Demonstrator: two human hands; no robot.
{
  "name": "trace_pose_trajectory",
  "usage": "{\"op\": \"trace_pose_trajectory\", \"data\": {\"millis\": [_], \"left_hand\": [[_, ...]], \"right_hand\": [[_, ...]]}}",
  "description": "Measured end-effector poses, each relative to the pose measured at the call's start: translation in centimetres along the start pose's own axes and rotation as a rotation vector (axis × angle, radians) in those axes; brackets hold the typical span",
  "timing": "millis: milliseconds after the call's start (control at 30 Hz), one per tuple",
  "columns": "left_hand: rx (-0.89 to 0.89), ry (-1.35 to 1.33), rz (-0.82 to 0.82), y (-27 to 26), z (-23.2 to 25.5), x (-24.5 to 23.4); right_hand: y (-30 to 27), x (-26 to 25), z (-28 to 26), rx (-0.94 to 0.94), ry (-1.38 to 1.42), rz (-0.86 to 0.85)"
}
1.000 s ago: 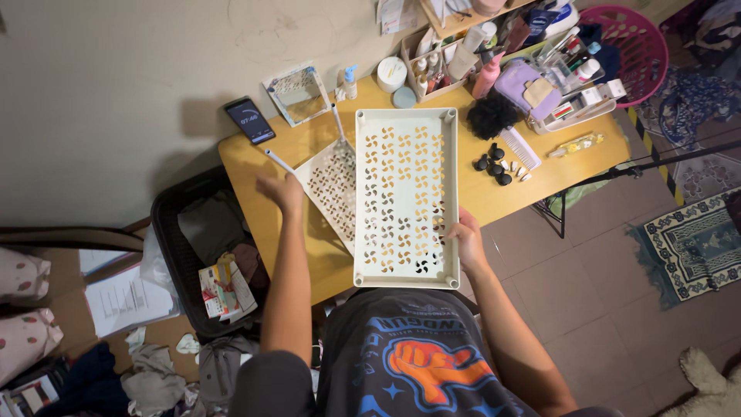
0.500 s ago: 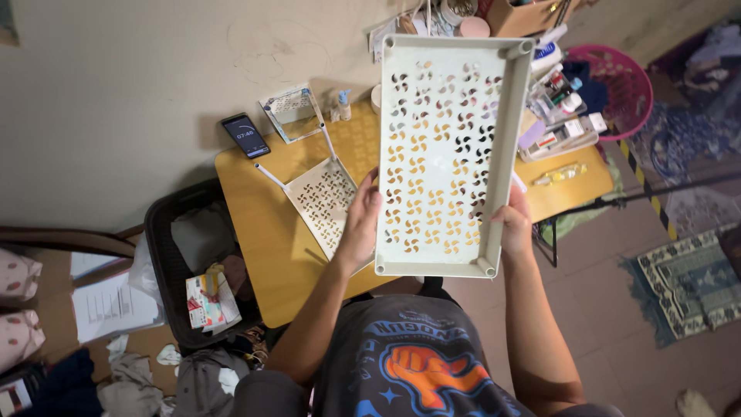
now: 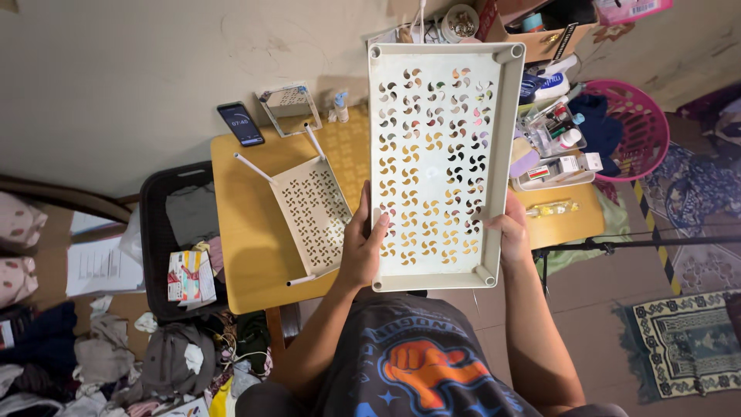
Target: The person assembles a white plastic shelving unit by inserting cylindrical legs into the corner holes of two perforated trays. They repeatedly insert and remove the legs to fit them into the trays, then place the assembled unit on the table.
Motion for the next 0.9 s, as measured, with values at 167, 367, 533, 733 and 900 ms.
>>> {"op": "trace_pose_trajectory", "data": {"millis": [167, 367, 533, 733, 900], "left_hand": [[0.000, 0.052, 0.018, -0.1, 0.0, 0.7], [0.049, 0.035, 0.028, 0.3, -0.1, 1.1], [0.042, 0.104, 0.028, 1.2, -0.4, 1.0], [0.063, 0.104, 0.021, 1.6, -1.2, 0.6], [0.018, 0.130, 0.037, 2.1, -3.1, 0.1]], "right_hand": [[0.5, -0.7, -0.2, 0.036, 0.090, -0.019], [0.8, -0.9, -0.6, -0.043, 0.137, -0.095], [0.8, -0.5, -1.0, -0.056, 0.151, -0.082], [0.5, -0.9, -0.5, -0.067, 0.112, -0.064], [-0.4, -0.5, 0.0, -0.036, 0.162, -0.044]]}}
Point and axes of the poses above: each hand's wrist, its own y-axis towards the middle knuckle, its own x-axis out of the palm, z = x × y, the point moved 6 cm from there along y, towards the middle knuckle, and after that the axes turned 10 degrees about y, right-handed, at the moved point
